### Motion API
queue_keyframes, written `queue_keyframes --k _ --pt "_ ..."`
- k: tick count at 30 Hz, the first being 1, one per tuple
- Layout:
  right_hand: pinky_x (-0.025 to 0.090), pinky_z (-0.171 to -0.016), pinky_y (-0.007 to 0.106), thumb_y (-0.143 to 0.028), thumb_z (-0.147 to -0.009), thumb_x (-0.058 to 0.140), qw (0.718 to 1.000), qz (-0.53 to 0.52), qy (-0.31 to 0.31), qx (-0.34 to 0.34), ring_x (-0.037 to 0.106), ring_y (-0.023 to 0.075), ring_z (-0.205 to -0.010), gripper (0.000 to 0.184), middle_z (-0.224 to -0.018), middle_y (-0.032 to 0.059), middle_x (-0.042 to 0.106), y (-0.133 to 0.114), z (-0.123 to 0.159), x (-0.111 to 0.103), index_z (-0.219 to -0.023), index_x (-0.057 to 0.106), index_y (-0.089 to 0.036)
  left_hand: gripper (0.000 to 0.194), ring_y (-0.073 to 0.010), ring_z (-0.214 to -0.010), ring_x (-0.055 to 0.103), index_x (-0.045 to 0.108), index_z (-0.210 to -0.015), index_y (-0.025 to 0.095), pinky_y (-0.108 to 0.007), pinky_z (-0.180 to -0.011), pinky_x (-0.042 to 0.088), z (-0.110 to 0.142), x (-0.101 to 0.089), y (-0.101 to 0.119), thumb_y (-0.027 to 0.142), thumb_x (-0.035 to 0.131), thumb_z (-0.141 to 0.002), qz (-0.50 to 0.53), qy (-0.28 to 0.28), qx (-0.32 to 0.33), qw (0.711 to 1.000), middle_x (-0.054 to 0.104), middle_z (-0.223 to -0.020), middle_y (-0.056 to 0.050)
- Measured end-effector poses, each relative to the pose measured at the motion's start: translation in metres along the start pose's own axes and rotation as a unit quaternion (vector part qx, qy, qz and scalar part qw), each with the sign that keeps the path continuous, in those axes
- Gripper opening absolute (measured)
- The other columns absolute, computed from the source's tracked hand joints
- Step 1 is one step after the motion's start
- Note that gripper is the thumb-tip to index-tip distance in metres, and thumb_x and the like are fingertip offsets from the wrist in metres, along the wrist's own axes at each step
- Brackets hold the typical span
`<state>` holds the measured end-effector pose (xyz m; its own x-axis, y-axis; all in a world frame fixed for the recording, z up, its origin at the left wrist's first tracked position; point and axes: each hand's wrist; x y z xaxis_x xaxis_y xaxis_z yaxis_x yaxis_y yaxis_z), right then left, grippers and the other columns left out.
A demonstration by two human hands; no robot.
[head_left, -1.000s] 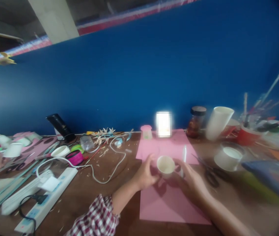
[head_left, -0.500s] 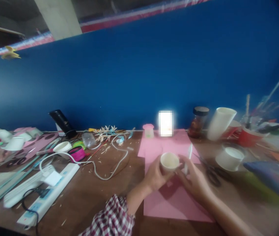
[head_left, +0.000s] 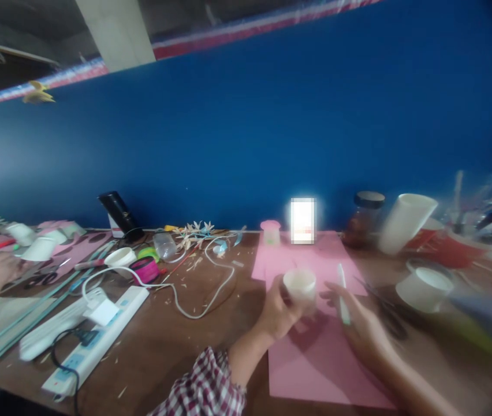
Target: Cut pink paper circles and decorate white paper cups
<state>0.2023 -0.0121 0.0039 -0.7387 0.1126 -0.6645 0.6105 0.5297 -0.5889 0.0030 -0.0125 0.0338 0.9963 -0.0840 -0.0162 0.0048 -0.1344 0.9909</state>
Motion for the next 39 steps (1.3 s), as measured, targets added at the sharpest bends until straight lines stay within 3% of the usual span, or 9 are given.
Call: queue_keyframes --k 6,12,21,24,27,32,39 --pt "0.054 -0.074 0.030 -0.017 -0.087 0.038 1.000 -0.003 0.010 -0.007 0.067 0.0184 -0.086 0.041 -0.103 0.0071 0.068 -0.003 -0.001 -0.002 -0.127 0.041 -0.024 0.051 -0.0231 -0.097 0.060 0.051 -0.116 0.015 -0.034 -0.082 0.049 -0.004 -0.003 -0.003 0.030 0.073 -0.072 0.047 -0.017 -0.007 0.999 0.063 -0.108 -0.011" --pt "0.053 -0.075 0.031 -0.021 -0.089 0.038 1.000 0.004 0.000 0.006 0.067 0.0188 -0.088 0.039 -0.105 0.0077 0.067 0.001 0.001 0.003 -0.128 0.041 -0.024 0.054 -0.0261 -0.101 0.059 0.053 -0.115 0.014 -0.037 -0.085 0.048 -0.003 -0.002 -0.012 0.035 0.074 -0.071 0.031 -0.023 -0.016 0.999 0.063 -0.109 -0.013" --pt "0.054 -0.074 0.030 -0.017 -0.086 0.037 1.000 -0.004 0.003 0.004 0.067 0.0183 -0.087 0.041 -0.103 0.0076 0.067 -0.002 0.001 0.002 -0.127 0.041 -0.024 0.055 -0.0260 -0.099 0.060 0.055 -0.115 0.014 -0.036 -0.080 0.050 -0.005 -0.005 -0.007 0.038 0.075 -0.069 0.038 -0.034 -0.036 0.998 0.064 -0.106 -0.012" --pt "0.054 -0.075 0.030 -0.014 -0.083 0.038 1.000 -0.016 0.004 0.008 0.067 0.0179 -0.086 0.046 -0.105 0.0069 0.067 -0.001 0.001 0.002 -0.128 0.040 -0.025 0.056 -0.0234 -0.083 0.063 0.055 -0.115 0.013 -0.030 -0.061 0.052 -0.006 -0.006 -0.006 0.043 0.072 -0.071 0.068 -0.049 -0.067 0.994 0.065 -0.099 -0.011" --pt "0.054 -0.075 0.031 -0.015 -0.084 0.040 1.000 -0.016 0.000 0.013 0.067 0.0180 -0.087 0.046 -0.105 0.0069 0.067 -0.001 0.002 0.002 -0.129 0.039 -0.026 0.056 -0.0183 -0.066 0.060 0.054 -0.114 0.013 -0.024 -0.045 0.044 -0.008 -0.007 -0.006 0.048 0.068 -0.073 0.087 -0.063 -0.078 0.991 0.063 -0.088 -0.008" --pt "0.054 -0.073 0.032 -0.021 -0.089 0.039 1.000 -0.012 -0.004 0.006 0.066 0.0186 -0.086 0.040 -0.104 0.0092 0.066 -0.002 0.001 0.000 -0.128 0.039 -0.025 0.040 -0.0122 -0.064 0.053 0.059 -0.101 0.012 -0.023 -0.055 0.043 -0.009 -0.008 -0.003 0.047 0.062 -0.080 0.103 -0.050 -0.030 0.993 0.058 -0.076 -0.003" --pt "0.055 -0.072 0.032 -0.022 -0.090 0.039 1.000 -0.004 0.001 -0.001 0.067 0.0193 -0.086 0.038 -0.102 0.0113 0.067 -0.006 -0.001 -0.002 -0.127 0.040 -0.022 0.046 -0.0131 -0.067 0.051 0.062 -0.097 0.011 -0.025 -0.061 0.040 -0.007 -0.004 0.002 0.053 0.058 -0.080 0.138 -0.035 -0.059 0.988 0.058 -0.073 -0.003"
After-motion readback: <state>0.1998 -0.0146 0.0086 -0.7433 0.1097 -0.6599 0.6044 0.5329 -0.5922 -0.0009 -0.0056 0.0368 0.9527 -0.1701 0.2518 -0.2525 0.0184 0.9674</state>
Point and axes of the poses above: each hand's wrist, its own z-axis away from the middle knuckle, its own x-axis out of the palm, y = z × x
